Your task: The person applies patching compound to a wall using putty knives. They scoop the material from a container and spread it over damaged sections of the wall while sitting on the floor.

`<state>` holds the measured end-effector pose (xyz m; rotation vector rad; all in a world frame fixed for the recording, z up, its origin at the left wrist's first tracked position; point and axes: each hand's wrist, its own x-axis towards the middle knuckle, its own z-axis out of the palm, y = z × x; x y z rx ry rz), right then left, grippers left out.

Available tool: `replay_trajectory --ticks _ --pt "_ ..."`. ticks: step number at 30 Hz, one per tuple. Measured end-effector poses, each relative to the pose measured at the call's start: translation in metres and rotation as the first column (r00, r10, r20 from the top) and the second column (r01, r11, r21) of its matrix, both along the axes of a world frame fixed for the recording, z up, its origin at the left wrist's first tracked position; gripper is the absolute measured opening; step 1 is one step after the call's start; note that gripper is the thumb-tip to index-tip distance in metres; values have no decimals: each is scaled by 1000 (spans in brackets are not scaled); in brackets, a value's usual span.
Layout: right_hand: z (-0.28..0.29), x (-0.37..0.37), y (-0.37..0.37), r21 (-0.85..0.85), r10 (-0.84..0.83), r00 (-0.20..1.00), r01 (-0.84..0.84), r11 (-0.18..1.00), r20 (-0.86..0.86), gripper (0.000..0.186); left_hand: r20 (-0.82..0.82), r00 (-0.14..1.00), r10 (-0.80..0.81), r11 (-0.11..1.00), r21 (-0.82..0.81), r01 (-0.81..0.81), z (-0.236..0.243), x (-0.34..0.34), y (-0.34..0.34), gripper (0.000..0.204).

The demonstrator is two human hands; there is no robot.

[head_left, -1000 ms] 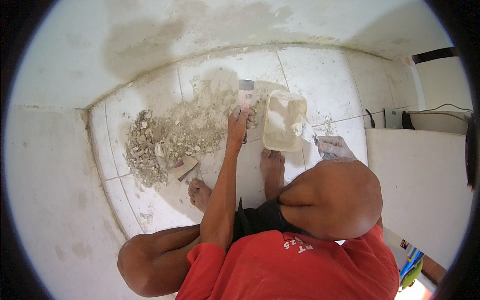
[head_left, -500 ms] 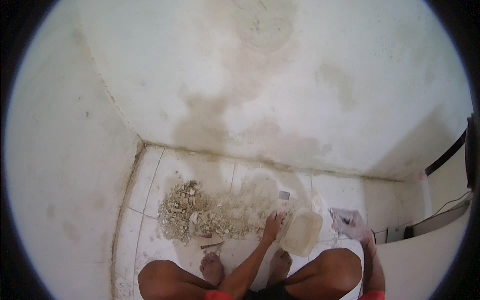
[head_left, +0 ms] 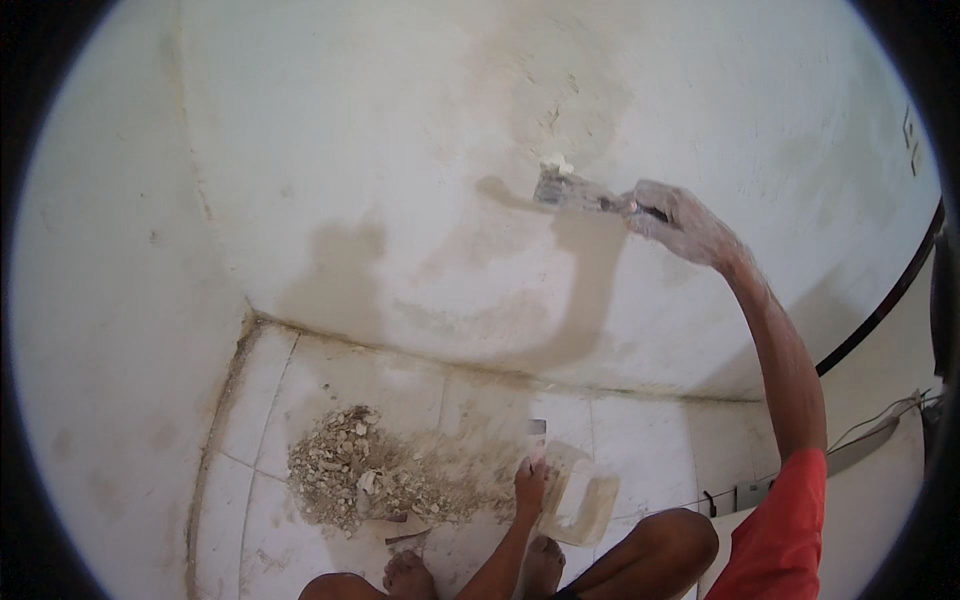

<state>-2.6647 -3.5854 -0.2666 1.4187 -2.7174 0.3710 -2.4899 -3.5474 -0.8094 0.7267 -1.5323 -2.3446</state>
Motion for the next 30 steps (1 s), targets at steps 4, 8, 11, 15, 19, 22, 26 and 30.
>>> replay_trajectory --ticks 4,8,11,15,19,22,26,30 --pt "-3 -36 -8 -33 17 979 -24 999 -202 28 7 1000 10 1000 -2 -10 -11 -1 3 24" --pt "-4 -43 -19 -115 -101 938 66 991 -331 31 1 1000 12 1000 8 -12 -19 -1 0 23" --pt "-1 -37 -20 -187 -115 864 25 982 -491 30 10 1000 23 999 26 -23 -15 -4 3 23" --pt "-7 -49 -26 -203 -255 808 172 964 -531 28 -15 999 31 999 -32 -32 -3 -2 -5 22" --pt "-8 -55 -29 -192 -286 782 214 958 -554 31 -95 990 101 995 33 -98 0 -7 -7 22" --pt "-8 -62 -25 -167 -297 790 245 955 -537 36 -2 1000 25 984 177 -25 12 -8 -12 22" --pt "-9 -79 -20 -182 -329 813 275 944 -480 36 73 997 -24 990 143 14 9 -14 -23 22" --pt "-17 -79 -25 -206 -286 835 212 955 -470 36 62 998 30 980 194 -42 15 -12 -32 22"
